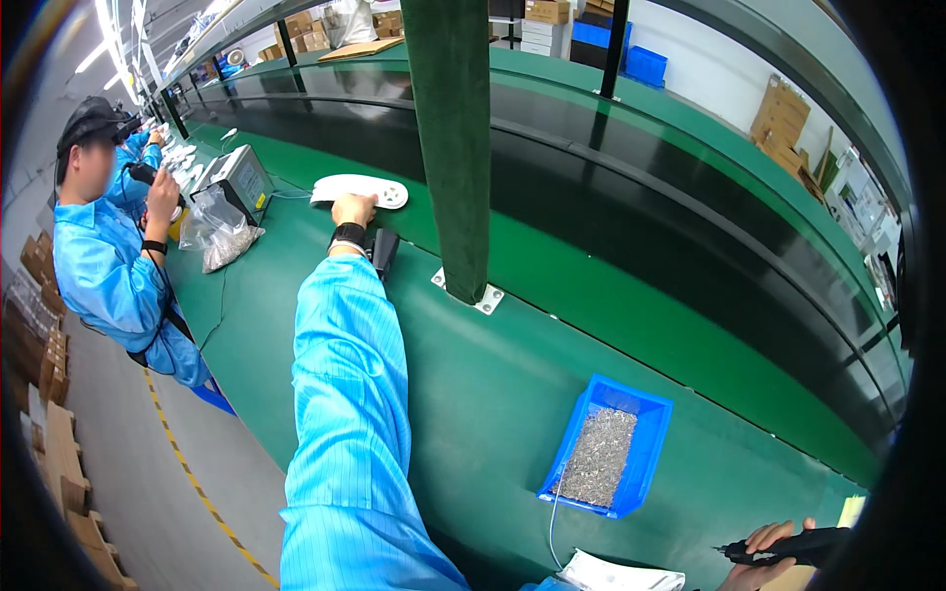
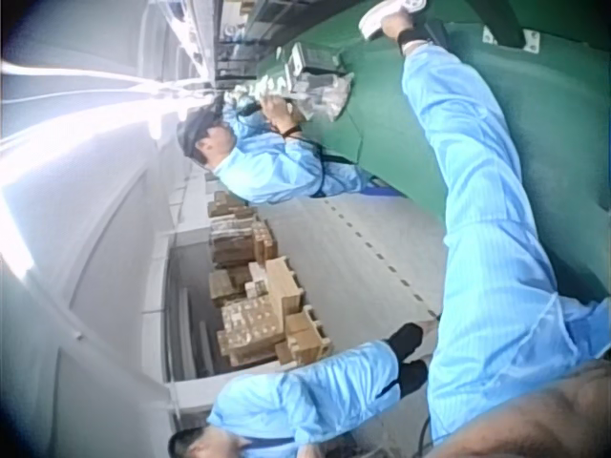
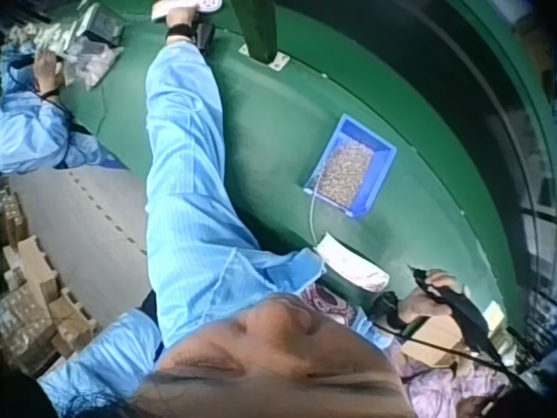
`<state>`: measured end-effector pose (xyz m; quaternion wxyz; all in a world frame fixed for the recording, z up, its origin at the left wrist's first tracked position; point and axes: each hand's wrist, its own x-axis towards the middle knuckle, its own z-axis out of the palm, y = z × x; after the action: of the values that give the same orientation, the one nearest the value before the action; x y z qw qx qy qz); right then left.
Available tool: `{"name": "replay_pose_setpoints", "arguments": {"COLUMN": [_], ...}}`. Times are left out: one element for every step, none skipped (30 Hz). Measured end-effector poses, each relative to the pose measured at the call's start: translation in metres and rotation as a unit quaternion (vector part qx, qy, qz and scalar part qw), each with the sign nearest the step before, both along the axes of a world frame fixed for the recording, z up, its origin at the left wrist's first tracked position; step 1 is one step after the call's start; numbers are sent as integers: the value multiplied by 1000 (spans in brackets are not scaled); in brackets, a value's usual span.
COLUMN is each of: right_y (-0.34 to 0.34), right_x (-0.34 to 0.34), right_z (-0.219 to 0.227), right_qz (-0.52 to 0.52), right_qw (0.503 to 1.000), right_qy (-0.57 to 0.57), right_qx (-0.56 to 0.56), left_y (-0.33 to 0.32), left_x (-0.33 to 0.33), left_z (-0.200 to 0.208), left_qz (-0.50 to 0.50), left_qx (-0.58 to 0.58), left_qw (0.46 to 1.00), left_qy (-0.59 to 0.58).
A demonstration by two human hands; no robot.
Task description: Using an electric screwdriver to secure internal components to plastic housings on a factory assembly line.
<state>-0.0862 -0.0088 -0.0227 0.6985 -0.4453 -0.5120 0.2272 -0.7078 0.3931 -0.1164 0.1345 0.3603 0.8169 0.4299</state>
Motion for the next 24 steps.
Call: {"name": "replay_pose_setpoints", "arguments": {"right_y": [2,2,1,2,4,4,3,1,-1,0,-1,-1,-2,0,0,2,4,4,2,-4,-3,-3,-6,-8], "right_x": [-2,-2,-3,-4,-3,-1,0,-1,-1,2,7,11,10,8,6,4,6,7,8,5,7,8,8,11], "right_z": [1,1,-1,0,0,1,1,1,0,-2,-3,-3,-4,-6,-6,-7,-9,-11,-11,-3,-6,-8,-6,-5], "right_qz": [-10,-8,-22,-30,-42,-39,-39,-59,-79,-83,-70,-57,-62,-77,-91,-77,-78,-65,-54,-54,-48,-61,-88,-70], "right_qw": [1000,999,999,999,999,999,999,998,997,996,997,998,998,996,993,995,995,996,996,997,997,996,994,995], "right_qy": [-20,-31,-33,-19,-7,-17,-16,-14,-11,-9,-2,6,6,14,21,22,26,27,28,10,20,33,40,49], "right_qx": [-13,-19,-21,-5,12,2,1,4,7,6,16,27,27,47,67,55,56,58,60,53,61,62,60,54], "left_y": [6,19,26,34,46,43,38,40,38,30,21,13,7,10,7,-2,-7,-11,-16,-18,-23,-34,-50,-75], "left_x": [9,-2,45,47,54,56,56,62,70,75,84,95,100,103,105,104,97,82,69,62,70,51,70,84], "left_z": [-2,-12,7,9,17,14,11,15,13,10,5,2,2,9,14,18,25,36,44,47,54,56,71,85], "left_qz": [-23,-64,-111,-134,-118,-152,-184,-188,-198,-207,-217,-228,-238,-248,-258,-265,-271,-280,-292,-312,-321,-311,-310,-274], "left_qx": [-56,-26,-24,5,58,86,113,113,110,107,103,100,98,98,98,96,93,91,88,88,86,134,176,162], "left_qw": [997,986,974,965,968,976,975,974,973,971,969,966,964,961,958,955,953,950,946,940,935,940,931,948], "left_qy": [53,151,194,224,216,132,47,48,53,59,63,67,72,77,82,90,99,106,113,111,121,29,-74,-25]}}
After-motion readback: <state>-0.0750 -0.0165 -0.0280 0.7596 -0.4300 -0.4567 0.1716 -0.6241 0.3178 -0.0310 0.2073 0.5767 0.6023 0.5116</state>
